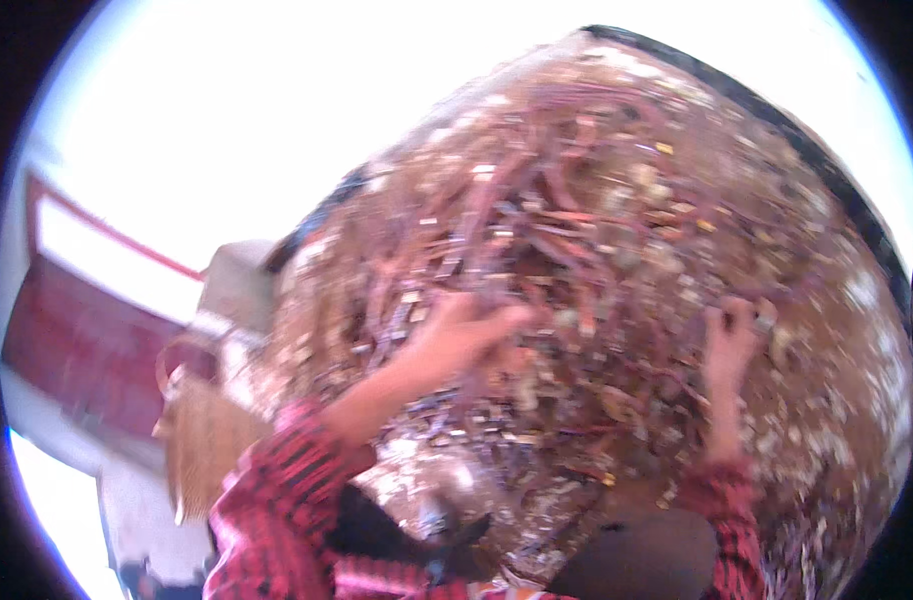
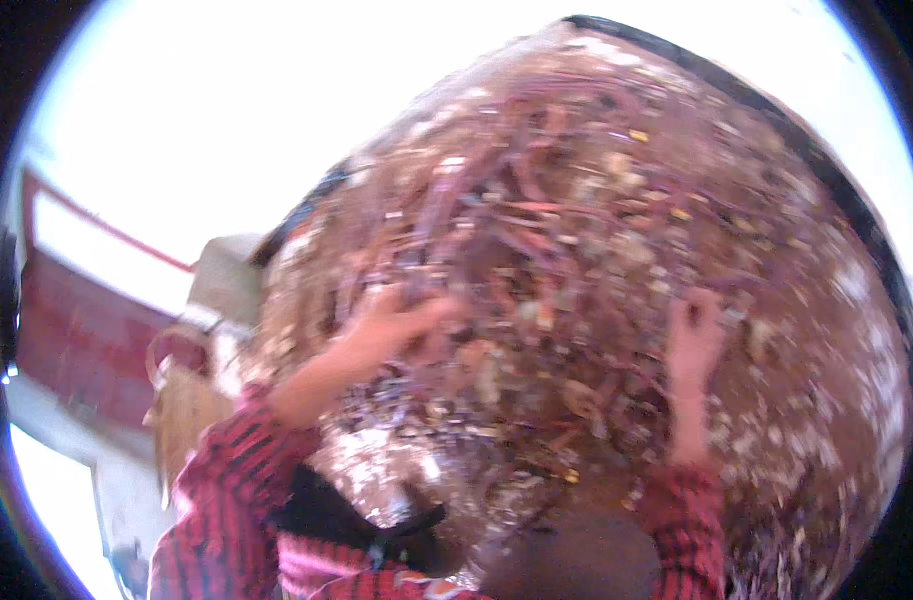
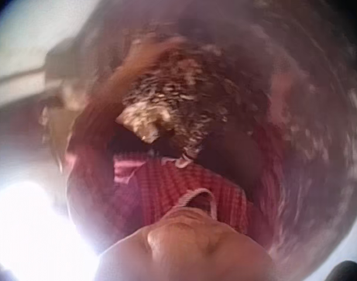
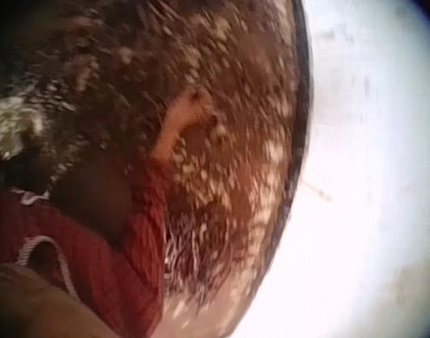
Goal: The person sits inside a large white container filled with muddy water and tangled reddish-brown roots. They repeatedly reach into the mixture, pull out clumps of roots, separate them by hand, and toss them back into the container. The person continues this sorting process throughout the clip.
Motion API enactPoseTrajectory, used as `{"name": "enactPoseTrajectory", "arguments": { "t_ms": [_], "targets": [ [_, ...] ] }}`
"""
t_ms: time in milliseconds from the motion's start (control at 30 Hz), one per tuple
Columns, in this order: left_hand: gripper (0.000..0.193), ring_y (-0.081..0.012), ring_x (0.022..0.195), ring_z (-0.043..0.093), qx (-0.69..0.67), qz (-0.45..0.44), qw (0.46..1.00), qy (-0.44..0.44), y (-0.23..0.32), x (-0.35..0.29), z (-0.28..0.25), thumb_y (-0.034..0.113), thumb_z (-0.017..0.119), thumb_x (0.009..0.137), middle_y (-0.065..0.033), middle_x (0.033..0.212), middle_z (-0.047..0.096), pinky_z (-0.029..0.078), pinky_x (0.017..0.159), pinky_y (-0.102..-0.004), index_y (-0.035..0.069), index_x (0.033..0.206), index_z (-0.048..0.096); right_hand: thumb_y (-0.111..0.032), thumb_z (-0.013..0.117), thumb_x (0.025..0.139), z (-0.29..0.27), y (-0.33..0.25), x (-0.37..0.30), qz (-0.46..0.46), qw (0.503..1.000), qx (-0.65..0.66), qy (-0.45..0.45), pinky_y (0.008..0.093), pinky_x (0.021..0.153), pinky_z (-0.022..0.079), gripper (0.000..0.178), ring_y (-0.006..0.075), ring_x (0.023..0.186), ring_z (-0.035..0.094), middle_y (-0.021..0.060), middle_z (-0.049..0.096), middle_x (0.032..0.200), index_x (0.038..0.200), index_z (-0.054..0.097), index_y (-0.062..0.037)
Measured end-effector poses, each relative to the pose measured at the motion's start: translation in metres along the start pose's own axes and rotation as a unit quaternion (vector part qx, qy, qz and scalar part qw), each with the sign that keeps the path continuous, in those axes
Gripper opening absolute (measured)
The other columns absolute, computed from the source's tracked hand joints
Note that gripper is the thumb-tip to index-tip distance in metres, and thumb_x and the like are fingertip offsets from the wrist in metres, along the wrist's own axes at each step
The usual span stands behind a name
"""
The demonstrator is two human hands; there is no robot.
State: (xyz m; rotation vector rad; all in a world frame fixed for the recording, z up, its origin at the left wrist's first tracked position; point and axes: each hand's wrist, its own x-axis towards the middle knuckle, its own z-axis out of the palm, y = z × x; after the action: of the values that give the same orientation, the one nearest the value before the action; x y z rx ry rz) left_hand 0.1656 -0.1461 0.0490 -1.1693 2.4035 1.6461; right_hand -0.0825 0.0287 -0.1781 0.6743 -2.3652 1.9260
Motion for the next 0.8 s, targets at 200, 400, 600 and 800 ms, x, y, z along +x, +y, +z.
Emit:
{"name": "enactPoseTrajectory", "arguments": {
  "t_ms": [200, 400, 600, 800],
  "targets": [
    [0.037, -0.0083, 0.051, 0.054, -0.183, 0.019, 0.983, -0.026, -0.009, 0.017, 0.006, 0.033, 0.052, 0.095, -0.0007, 0.067, 0.062, 0.043, 0.047, -0.0202, 0.001, 0.111, 0.062, 0.002, 0.062, 0.073, -0.034, -0.085, 0.009, -0.189, 0.961, -0.018, -0.203, 0.0341, 0.071, 0.044, 0.017, 0.0268, 0.077, 0.055, 0.0083, 0.056, 0.081, 0.088, 0.057, -0.0058],
    [0.061, -0.0276, 0.107, 0.058, -0.322, 0.017, 0.946, -0.025, -0.022, 0.003, -0.006, 0.044, 0.048, 0.094, -0.0182, 0.126, 0.055, 0.051, 0.083, -0.039, -0.002, 0.134, 0.04, -0.007, 0.065, 0.073, 0.029, -0.124, -0.075, -0.297, 0.884, -0.03, -0.359, 0.036, 0.056, 0.049, 0.014, 0.0246, 0.068, 0.058, 0.005, 0.054, 0.077, 0.083, 0.058, -0.0133],
    [0.043, -0.0328, 0.102, 0.061, -0.366, 0.016, 0.93, 0.04, -0.03, 0.01, -0.001, 0.031, 0.047, 0.097, -0.0197, 0.117, 0.058, 0.05, 0.09, -0.0469, -0.003, 0.123, 0.047, -0.007, 0.065, 0.073, 0.036, -0.127, -0.111, -0.279, 0.852, 0.037, -0.441, 0.0362, 0.059, 0.05, 0.02, 0.0268, 0.07, 0.059, 0.0069, 0.053, 0.083, 0.088, 0.053, -0.0128],
    [0.036, -0.0306, 0.095, 0.063, -0.428, -0.027, 0.903, -0.004, -0.045, 0.013, -0.01, 0.03, 0.05, 0.096, -0.0176, 0.108, 0.063, 0.052, 0.085, -0.0455, 0.001, 0.115, 0.052, -0.006, 0.063, 0.073, 0.04, -0.127, -0.126, -0.288, 0.835, 0.007, -0.469, 0.0383, 0.066, 0.05, 0.019, 0.0296, 0.079, 0.059, 0.0092, 0.055, 0.09, 0.089, 0.054, -0.0113]
  ]
}}
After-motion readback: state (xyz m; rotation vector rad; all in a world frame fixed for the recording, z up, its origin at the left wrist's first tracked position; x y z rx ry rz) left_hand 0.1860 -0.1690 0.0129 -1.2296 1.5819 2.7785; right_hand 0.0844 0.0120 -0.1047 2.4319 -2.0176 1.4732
